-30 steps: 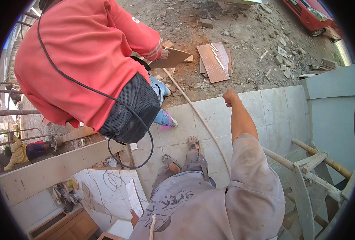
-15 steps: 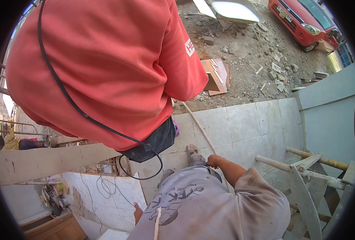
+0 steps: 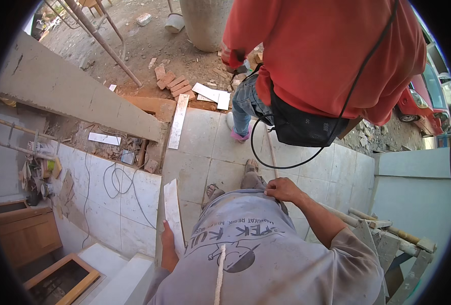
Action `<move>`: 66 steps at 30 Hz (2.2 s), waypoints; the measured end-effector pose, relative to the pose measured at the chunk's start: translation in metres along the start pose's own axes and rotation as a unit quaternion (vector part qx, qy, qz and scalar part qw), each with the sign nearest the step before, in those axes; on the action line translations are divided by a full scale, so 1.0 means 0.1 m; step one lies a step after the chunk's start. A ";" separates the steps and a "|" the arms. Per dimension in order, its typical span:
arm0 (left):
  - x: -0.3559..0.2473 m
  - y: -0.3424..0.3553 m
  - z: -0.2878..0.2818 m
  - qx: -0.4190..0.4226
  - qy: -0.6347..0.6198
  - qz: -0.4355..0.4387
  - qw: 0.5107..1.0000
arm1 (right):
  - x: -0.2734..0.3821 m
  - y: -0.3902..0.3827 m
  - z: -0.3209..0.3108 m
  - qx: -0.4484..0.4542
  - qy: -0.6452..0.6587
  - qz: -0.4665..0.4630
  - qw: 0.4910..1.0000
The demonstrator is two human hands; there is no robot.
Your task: The person measures a structure with a tape measure, carries a tile outside, and cuts the tile using an angle grinder.
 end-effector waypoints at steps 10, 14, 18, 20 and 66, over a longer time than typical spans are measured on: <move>1.08 -0.10 -0.30 0.015 -0.032 0.003 0.999 | 0.82 0.30 0.38 0.059 -0.043 -0.107 0.992; 1.19 0.00 -0.33 0.022 -0.021 0.001 1.000 | 0.94 0.39 0.37 0.113 0.004 -0.141 0.983; 0.79 0.11 -0.29 0.018 -0.014 -0.008 1.000 | 0.70 0.89 0.27 0.048 -0.019 -0.102 0.993; 0.56 0.16 -0.30 0.013 -0.006 -0.018 1.000 | 0.52 1.15 0.07 -0.076 0.049 -0.064 0.994; -5.41 0.66 0.88 -0.056 0.218 -0.145 0.963 | -0.41 4.73 -4.64 0.041 0.594 -0.124 0.794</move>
Point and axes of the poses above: each hand's wrist, its own y-axis towards the middle knuckle, its own z-axis out of the palm, x = y × z, the point moved 2 cm from there along y, towards the middle knuckle, and after that the axes turned 4 degrees about -y, right-handed, at the moved point
